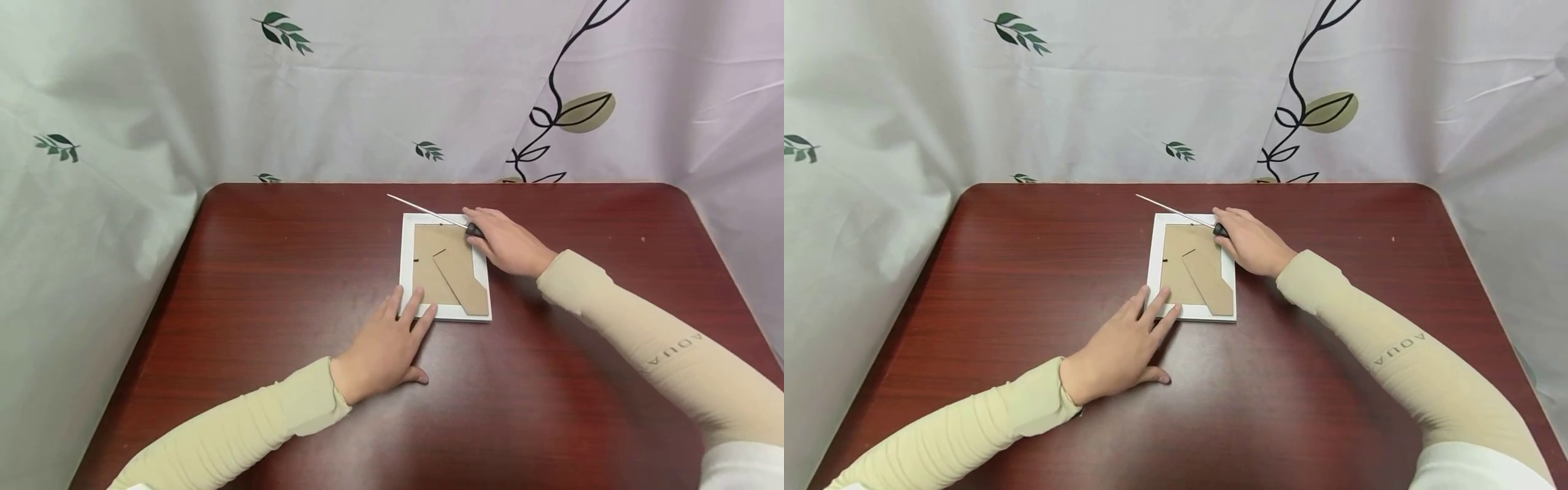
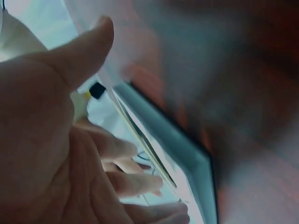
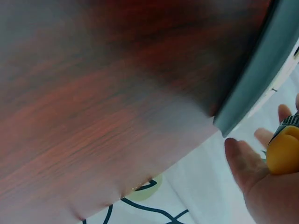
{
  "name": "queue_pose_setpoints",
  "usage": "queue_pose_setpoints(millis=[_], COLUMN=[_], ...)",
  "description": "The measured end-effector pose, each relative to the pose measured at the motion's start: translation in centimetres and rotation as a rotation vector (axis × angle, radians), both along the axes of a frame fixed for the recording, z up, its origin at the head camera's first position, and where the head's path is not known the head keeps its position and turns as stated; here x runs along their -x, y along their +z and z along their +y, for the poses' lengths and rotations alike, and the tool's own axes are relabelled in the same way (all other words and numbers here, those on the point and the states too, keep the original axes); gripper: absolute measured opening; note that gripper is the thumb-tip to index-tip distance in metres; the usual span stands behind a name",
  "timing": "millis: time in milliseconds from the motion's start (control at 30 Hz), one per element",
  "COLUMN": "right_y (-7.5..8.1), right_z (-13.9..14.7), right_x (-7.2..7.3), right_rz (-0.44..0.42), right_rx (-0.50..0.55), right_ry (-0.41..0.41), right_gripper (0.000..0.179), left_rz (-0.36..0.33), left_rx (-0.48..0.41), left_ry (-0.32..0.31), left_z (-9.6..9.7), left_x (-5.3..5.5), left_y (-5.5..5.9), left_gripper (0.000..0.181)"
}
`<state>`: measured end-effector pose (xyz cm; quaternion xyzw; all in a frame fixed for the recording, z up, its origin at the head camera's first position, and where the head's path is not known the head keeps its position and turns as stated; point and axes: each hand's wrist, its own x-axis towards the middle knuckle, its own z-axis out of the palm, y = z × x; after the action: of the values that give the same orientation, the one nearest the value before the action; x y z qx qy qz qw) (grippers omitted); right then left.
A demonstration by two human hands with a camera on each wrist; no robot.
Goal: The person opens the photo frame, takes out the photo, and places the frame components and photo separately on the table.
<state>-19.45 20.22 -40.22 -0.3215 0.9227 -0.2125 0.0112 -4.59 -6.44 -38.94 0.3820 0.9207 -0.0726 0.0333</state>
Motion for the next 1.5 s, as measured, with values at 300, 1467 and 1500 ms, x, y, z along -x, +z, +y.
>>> queue_pose_setpoints(millis=[300,1467,1500], right_y=[-0.5,-0.3,-0.2], right_z=[-0.6,0.6,0.6], right_x=[0.5,-0.7,-0.8], right_rz=[-0.031,-0.071,-0.071], right_rx=[-0.006,0.004,0.002], right_ry=[-0.035,-0.078,-0.083], right_gripper=[0.048,0.046,0.046], left_rz=[0.166,0.197,0.198], left_rx=[0.056,0.038,0.037], left_ry=[0.043,0.157,0.160], left_z=[1.2,1.1,1.1], left_x=[-1.7,-1.4,-1.3], left_y=[-1.1,-1.5,-1.4], left_gripper=[0.107,0.102,0.102])
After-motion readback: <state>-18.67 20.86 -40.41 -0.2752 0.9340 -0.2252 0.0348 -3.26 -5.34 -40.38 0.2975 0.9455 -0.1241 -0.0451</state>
